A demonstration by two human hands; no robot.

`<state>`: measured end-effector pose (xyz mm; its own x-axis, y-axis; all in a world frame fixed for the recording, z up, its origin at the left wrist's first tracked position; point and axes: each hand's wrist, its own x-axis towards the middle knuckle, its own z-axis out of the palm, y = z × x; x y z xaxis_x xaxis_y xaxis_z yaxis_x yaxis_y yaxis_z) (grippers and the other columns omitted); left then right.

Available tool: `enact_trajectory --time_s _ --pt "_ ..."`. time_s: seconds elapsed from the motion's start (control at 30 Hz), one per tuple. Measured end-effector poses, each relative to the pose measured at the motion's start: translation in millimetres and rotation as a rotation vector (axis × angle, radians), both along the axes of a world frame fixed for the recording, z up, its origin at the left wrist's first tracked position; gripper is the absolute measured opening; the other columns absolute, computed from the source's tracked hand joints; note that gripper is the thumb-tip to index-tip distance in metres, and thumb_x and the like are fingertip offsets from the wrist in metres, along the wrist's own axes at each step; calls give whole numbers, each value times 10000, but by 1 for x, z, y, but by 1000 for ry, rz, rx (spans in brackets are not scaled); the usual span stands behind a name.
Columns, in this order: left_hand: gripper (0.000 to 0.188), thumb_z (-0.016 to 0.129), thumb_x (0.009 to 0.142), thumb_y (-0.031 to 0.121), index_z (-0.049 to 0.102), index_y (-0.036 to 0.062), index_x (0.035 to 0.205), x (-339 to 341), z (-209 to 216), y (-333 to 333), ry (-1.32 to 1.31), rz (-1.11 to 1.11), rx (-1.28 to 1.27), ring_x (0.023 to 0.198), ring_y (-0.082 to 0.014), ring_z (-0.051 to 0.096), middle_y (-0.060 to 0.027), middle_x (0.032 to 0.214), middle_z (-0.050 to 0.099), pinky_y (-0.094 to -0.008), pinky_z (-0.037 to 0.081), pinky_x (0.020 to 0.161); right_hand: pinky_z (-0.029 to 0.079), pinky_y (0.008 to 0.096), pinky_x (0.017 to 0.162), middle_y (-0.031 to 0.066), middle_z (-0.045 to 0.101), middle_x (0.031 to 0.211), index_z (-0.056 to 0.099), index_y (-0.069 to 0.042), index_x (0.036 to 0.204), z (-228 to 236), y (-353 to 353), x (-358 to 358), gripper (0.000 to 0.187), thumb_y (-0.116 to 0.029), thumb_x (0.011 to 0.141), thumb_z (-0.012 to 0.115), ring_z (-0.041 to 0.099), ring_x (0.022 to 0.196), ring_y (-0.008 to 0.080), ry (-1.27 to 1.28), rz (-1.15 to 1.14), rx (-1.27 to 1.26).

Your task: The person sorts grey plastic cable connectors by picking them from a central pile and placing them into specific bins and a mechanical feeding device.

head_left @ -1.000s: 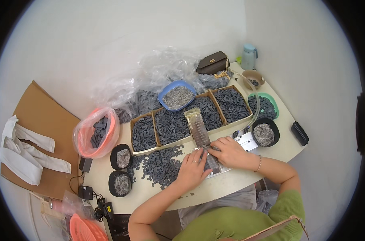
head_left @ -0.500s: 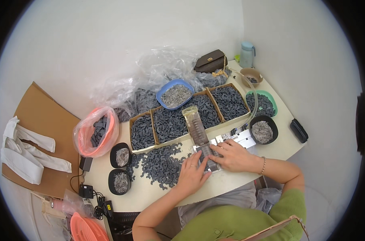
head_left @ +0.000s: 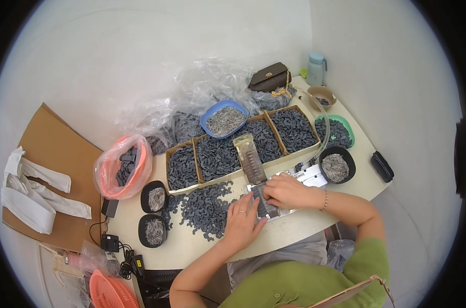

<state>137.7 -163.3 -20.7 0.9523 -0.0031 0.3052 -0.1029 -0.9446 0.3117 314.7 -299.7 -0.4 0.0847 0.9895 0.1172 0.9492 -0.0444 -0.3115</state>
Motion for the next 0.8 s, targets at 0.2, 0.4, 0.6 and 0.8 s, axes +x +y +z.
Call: enact_trajectory --time_s 0.2,0.4,0.6,0.8 --pt "685 664 824 348 436 -77 1310 -15 -1 -7 52 -124 64 1270 -409 415 -250 1363 427 -489 326 1056 480 448 711 149 659 807 638 -16 805 4 31 20 141 -155 781 648 629 787 352 -54 63 -124" --pt "720 658 821 407 443 -77 1308 5 -10 5 5 -65 161 1305 -399 381 -253 1370 425 -473 304 1085 473 438 731 180 614 804 562 -7 858 39 120 92 115 -118 859 590 595 806 362 196 -287 654" --pt "657 663 819 396 493 -42 1277 17 1 23 -56 39 135 1228 -392 425 -220 1296 477 -468 319 1051 476 429 741 146 635 828 603 -50 904 30 118 91 181 -219 854 643 599 822 337 94 -492 379" --pt "475 697 795 241 582 10 1194 -2 8 61 -104 144 62 1147 -373 464 -195 1233 502 -462 346 984 471 388 619 83 628 735 637 -85 901 55 58 26 195 -251 799 652 596 695 278 -224 -154 775"
